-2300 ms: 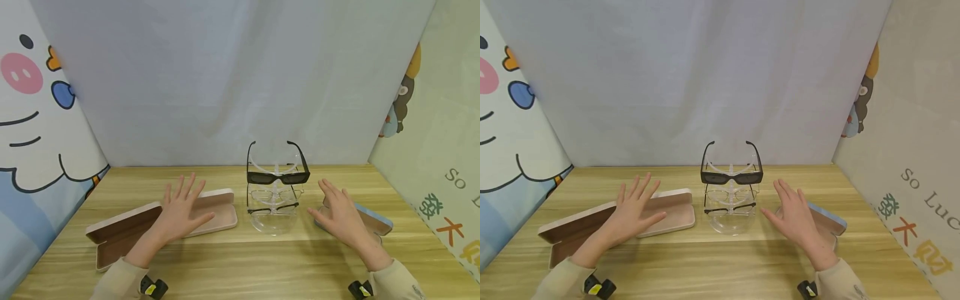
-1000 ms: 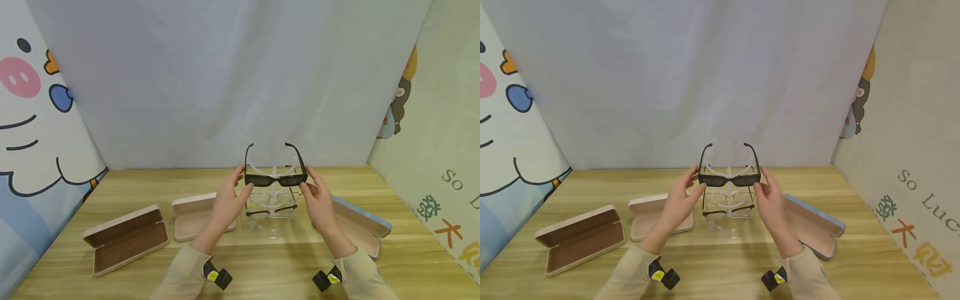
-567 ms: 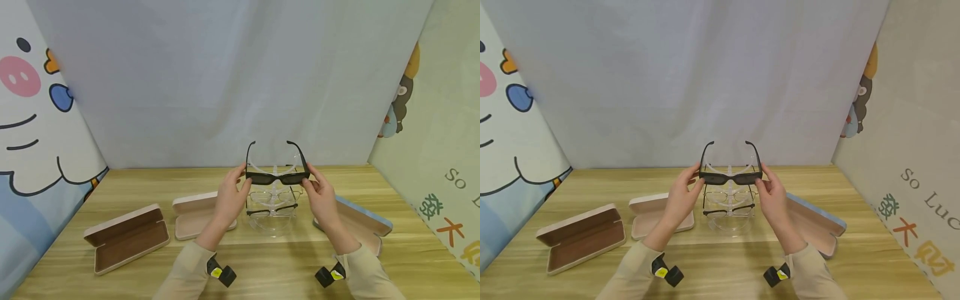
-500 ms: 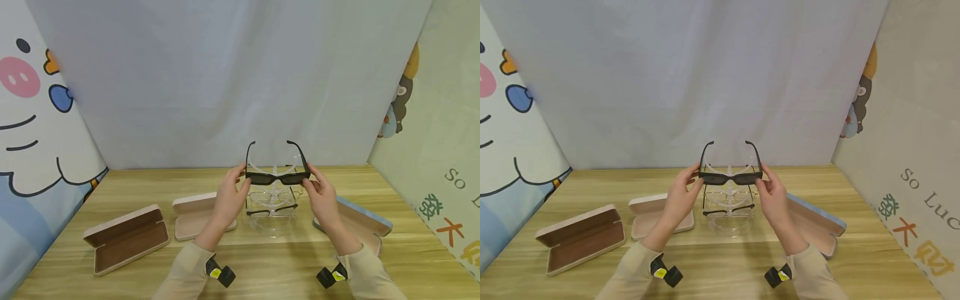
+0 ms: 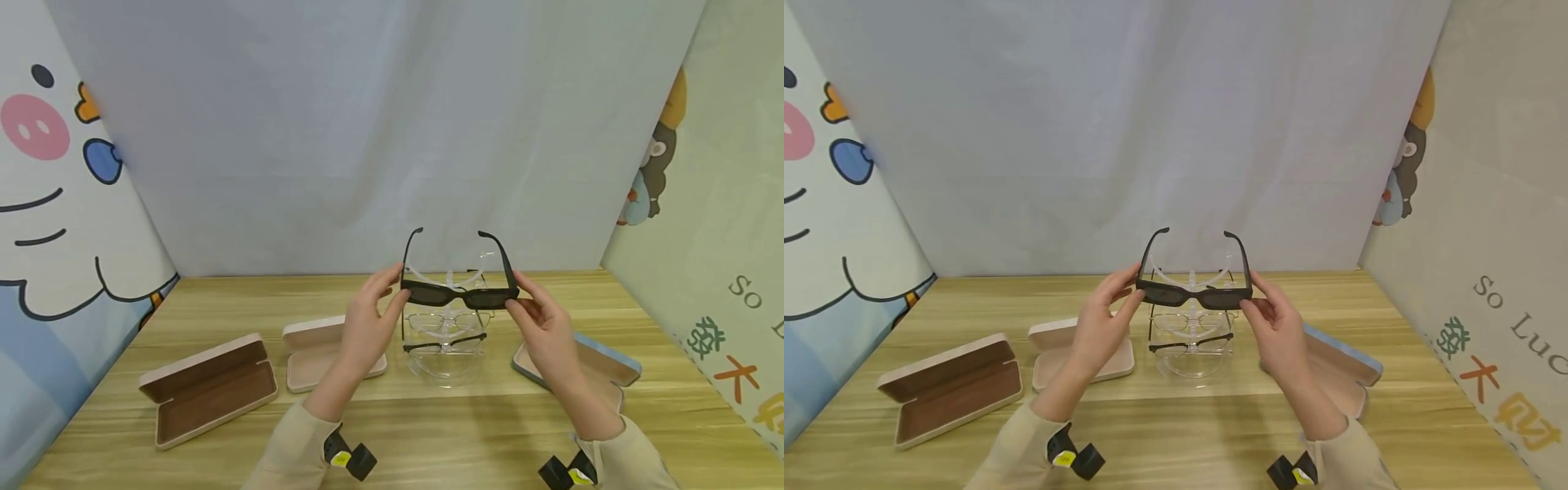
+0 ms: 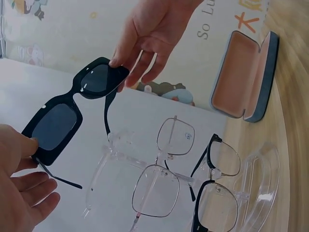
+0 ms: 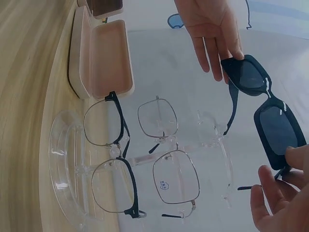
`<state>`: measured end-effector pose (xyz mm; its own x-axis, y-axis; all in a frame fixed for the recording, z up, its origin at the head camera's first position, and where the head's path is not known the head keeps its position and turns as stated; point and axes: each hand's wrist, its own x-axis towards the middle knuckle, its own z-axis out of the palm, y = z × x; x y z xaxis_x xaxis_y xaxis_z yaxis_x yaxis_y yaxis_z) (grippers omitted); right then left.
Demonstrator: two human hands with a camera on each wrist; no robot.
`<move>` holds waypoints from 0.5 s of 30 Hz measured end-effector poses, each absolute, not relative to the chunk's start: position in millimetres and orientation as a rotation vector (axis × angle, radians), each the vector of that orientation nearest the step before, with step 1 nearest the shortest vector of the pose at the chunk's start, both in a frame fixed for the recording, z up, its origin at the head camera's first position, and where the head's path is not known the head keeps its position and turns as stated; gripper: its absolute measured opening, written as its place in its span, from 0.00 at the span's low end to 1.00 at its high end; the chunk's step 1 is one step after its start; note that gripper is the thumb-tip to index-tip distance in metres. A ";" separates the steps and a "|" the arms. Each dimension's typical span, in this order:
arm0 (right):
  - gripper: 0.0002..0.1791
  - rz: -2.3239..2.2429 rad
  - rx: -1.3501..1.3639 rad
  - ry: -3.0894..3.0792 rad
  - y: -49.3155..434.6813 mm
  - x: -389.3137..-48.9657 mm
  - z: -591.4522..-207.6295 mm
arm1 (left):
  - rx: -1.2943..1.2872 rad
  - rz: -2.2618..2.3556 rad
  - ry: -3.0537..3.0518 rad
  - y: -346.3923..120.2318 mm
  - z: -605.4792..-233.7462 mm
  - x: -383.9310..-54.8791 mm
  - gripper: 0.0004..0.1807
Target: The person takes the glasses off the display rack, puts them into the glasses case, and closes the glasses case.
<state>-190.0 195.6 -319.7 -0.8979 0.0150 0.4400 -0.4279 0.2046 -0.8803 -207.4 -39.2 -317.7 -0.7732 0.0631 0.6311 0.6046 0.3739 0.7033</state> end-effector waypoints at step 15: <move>0.23 1.622 0.465 -2.063 208.6 -156.3 -318.1 | -0.739 -1.385 -2.094 -33.9 -319.3 -188.3 0.24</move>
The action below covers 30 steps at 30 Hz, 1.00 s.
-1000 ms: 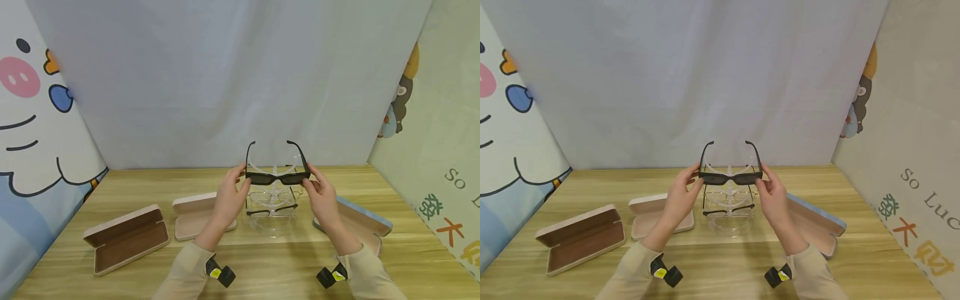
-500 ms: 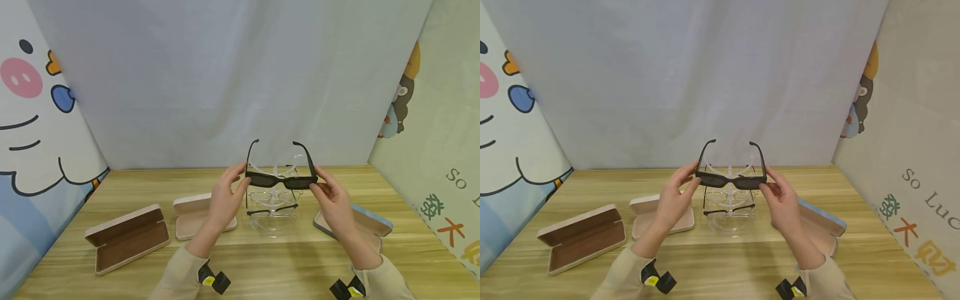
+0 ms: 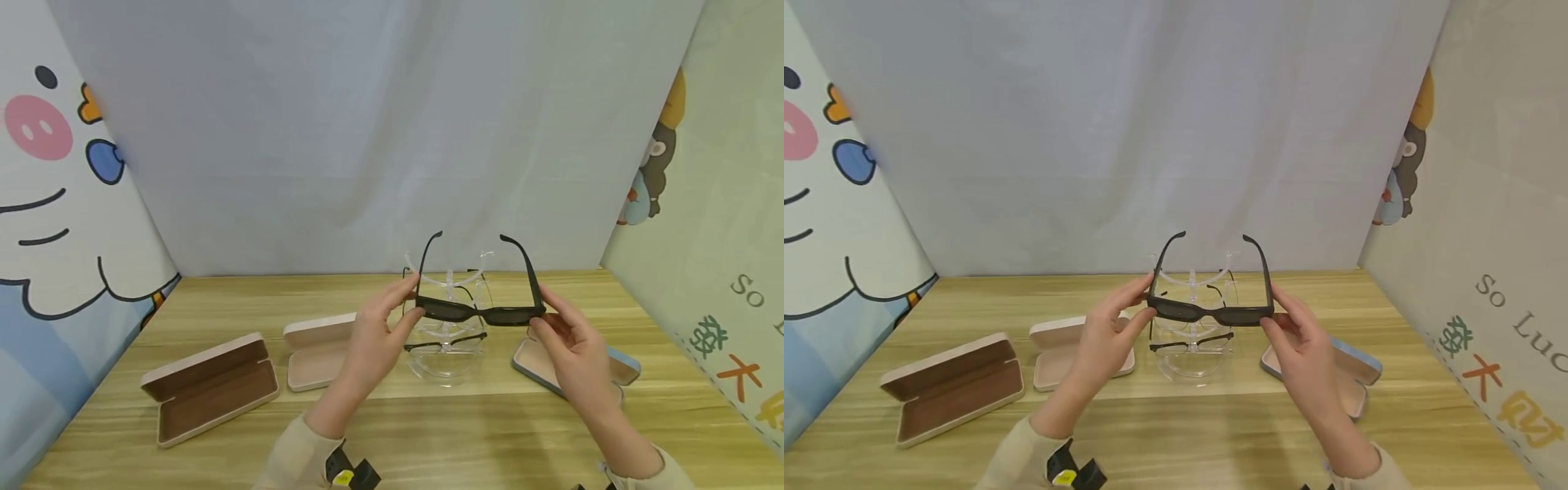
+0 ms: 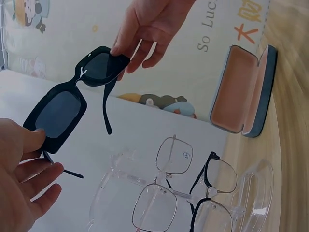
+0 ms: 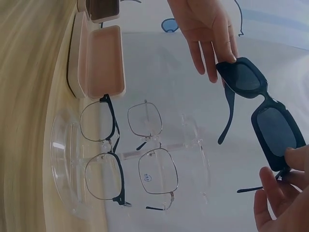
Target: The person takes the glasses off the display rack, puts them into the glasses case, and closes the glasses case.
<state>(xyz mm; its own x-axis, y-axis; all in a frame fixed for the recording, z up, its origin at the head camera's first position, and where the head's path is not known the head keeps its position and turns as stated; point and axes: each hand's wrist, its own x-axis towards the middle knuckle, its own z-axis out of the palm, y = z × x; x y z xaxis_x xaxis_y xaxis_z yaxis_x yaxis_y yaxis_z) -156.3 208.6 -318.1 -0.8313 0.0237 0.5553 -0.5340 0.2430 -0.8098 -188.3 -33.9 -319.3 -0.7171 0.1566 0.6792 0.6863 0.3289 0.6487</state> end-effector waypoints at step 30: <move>0.22 1.346 0.189 -2.098 230.3 -131.9 -338.7 | -0.749 -1.593 -2.089 8.3 -307.0 -163.6 0.21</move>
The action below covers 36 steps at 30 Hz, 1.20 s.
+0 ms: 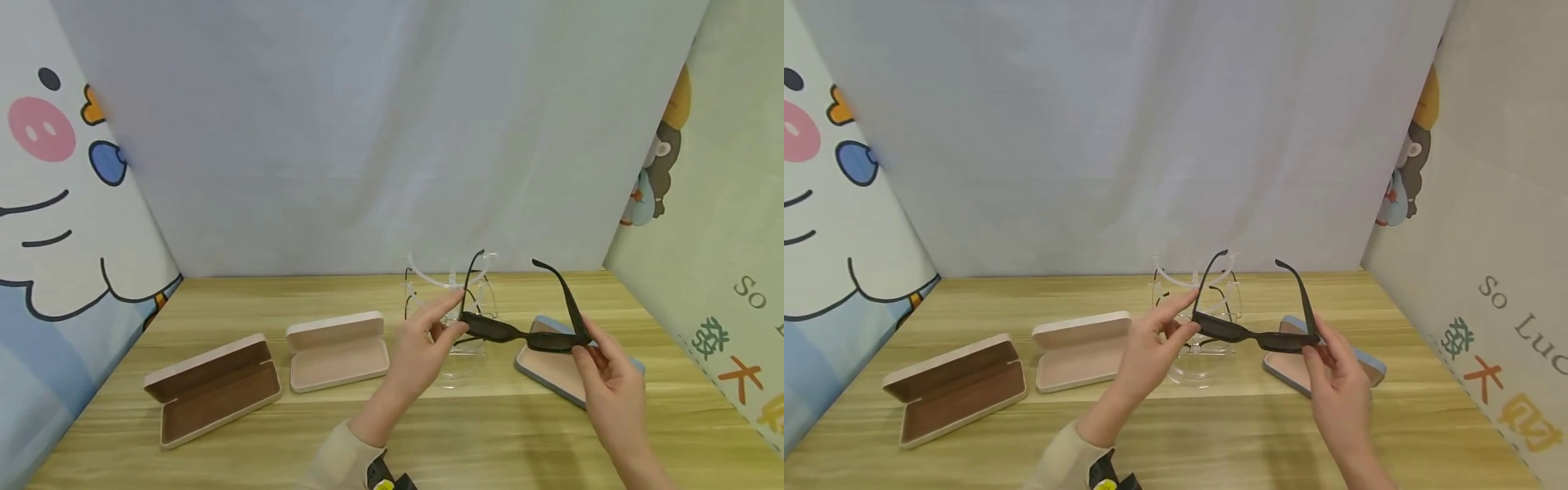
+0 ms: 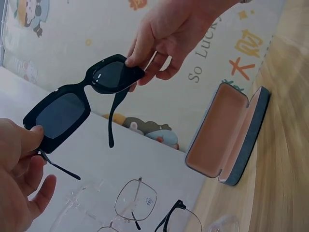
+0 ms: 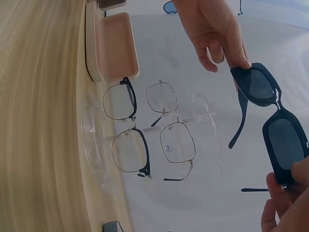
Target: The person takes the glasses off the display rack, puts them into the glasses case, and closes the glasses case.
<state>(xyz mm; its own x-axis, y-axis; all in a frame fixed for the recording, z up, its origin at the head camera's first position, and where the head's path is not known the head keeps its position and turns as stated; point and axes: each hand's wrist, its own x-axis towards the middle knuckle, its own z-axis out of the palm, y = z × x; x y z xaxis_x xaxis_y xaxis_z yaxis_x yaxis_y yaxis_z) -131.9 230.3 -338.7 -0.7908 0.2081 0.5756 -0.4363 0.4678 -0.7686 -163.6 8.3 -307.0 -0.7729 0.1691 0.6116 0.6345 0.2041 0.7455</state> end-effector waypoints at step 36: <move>0.19 1.300 0.119 -2.203 270.2 -119.8 -363.5 | -0.792 -1.827 -2.146 58.5 -328.2 -168.3 0.20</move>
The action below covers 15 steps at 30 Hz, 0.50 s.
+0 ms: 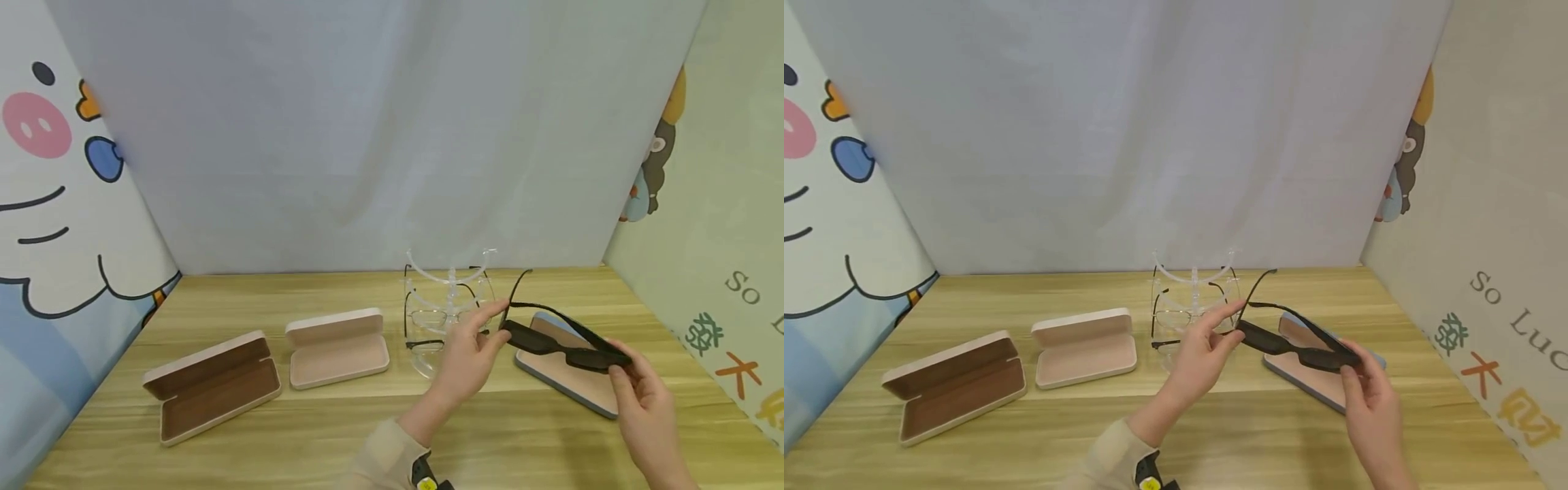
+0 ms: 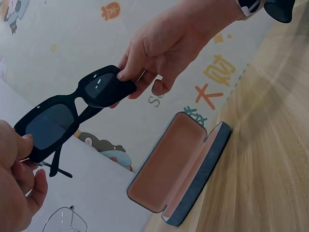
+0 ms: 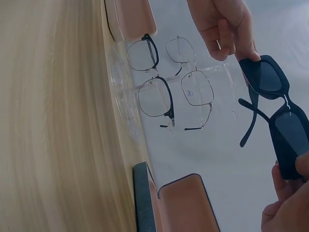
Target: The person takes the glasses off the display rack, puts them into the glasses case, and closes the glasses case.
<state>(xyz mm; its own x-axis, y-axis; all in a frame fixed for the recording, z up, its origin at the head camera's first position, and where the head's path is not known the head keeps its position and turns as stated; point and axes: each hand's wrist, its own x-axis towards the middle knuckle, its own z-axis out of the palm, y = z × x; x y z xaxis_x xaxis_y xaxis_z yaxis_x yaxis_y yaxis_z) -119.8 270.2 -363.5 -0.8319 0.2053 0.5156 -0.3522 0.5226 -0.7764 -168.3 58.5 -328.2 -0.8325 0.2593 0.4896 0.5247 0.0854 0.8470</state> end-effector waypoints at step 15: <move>0.18 1.561 0.351 -2.107 273.9 -121.9 -372.4 | -0.819 -2.151 -2.116 66.6 -341.0 -173.2 0.14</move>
